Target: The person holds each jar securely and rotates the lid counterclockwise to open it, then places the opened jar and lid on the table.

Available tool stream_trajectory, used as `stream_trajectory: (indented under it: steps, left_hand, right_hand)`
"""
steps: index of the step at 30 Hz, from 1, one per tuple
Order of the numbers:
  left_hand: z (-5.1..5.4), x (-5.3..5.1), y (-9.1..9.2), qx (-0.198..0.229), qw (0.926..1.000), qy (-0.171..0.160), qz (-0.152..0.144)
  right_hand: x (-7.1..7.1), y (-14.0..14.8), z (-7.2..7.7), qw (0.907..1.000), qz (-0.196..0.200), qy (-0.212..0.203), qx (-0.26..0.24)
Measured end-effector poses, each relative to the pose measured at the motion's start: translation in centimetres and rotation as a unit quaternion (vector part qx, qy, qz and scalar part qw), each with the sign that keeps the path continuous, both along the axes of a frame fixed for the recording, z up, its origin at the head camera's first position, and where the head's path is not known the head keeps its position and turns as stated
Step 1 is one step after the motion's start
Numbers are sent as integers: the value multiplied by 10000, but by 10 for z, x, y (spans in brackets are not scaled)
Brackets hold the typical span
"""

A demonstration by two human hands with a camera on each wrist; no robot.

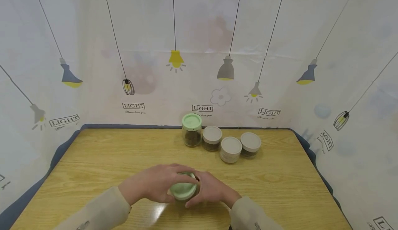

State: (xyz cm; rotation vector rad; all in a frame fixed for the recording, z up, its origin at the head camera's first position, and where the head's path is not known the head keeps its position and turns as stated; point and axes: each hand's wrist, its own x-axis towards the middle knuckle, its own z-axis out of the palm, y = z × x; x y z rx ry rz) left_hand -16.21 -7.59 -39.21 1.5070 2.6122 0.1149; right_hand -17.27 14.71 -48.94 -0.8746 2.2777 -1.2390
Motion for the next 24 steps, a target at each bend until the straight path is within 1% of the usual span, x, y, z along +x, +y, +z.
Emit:
stream_trajectory:
  steps: [4,7,11,13,18,21,24]
  left_hand:
    - [0,-1,1,-44,9998,-53,162]
    - [0,-1,3,-95,9990,-46,427]
    - [-3,0,6,-92,9969,86,778]
    - [-4,1,7,-70,9957,155,910]
    - [-7,1,10,-70,9936,325,1076]
    - [-8,1,11,-109,9930,388,1114]
    - [-8,2,10,-126,9928,399,1123]
  right_hand:
    - [0,-1,0,9999,69,102,-45]
    - [0,-1,0,10000,31,26,-3]
    - [-1,0,1,9997,-104,-209,61]
    - [-1,0,1,9996,-153,-249,49]
    - [-1,0,1,9998,-151,-139,-46]
    - [-1,0,-1,9999,-135,-15,-39]
    - [-1,0,-1,9999,-125,-42,-10]
